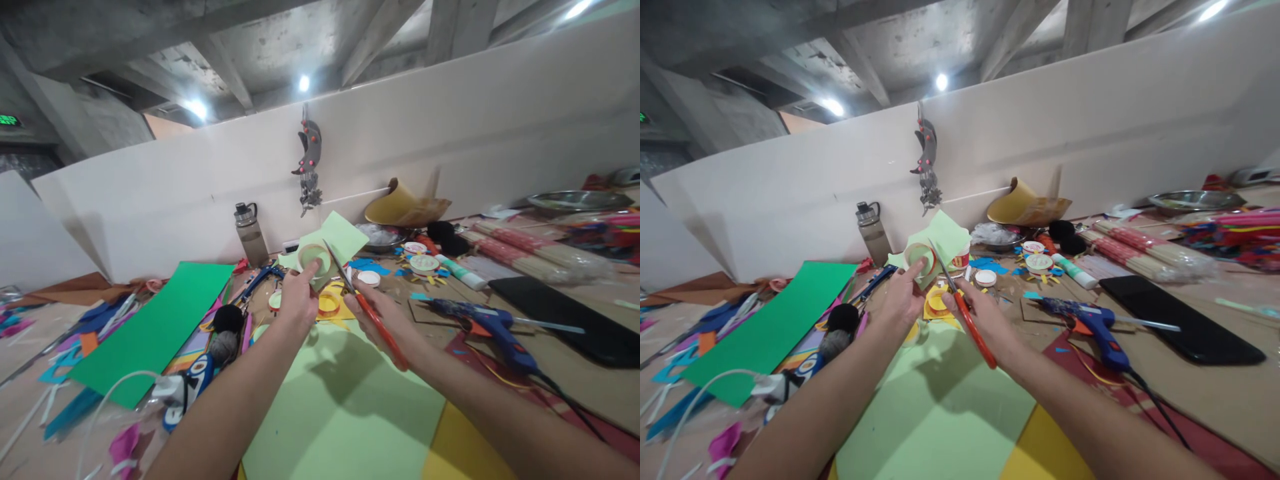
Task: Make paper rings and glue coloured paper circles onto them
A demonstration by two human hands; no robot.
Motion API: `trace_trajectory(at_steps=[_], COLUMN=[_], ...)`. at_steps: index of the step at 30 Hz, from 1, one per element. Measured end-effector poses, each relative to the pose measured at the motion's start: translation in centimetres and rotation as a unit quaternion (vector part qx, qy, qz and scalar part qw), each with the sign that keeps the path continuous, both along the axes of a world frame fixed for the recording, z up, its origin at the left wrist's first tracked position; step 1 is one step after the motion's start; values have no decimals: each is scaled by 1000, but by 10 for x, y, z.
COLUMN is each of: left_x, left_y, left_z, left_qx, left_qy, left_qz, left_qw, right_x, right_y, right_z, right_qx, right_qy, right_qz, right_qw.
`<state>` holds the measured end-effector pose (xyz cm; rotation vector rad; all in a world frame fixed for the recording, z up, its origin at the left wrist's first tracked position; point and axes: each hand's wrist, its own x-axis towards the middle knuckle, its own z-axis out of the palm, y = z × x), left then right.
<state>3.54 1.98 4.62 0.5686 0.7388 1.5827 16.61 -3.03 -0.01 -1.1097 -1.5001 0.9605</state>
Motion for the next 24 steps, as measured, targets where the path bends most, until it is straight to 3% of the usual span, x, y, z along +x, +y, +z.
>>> trace_trajectory(at_steps=[4, 15, 24], left_x=[-1, -3, -10], left_y=[-2, -2, 4], left_z=[3, 5, 6], left_qx=[3, 7, 0], left_qy=[4, 3, 20], left_qz=[-14, -16, -25], left_qw=[1000, 1000, 999], right_x=[0, 3, 1], right_y=[-1, 0, -4], right_z=[0, -2, 5], right_qx=[-17, 29, 11], right_qy=[-2, -97, -82], right_qz=[20, -27, -22], right_qw=[1000, 995, 996])
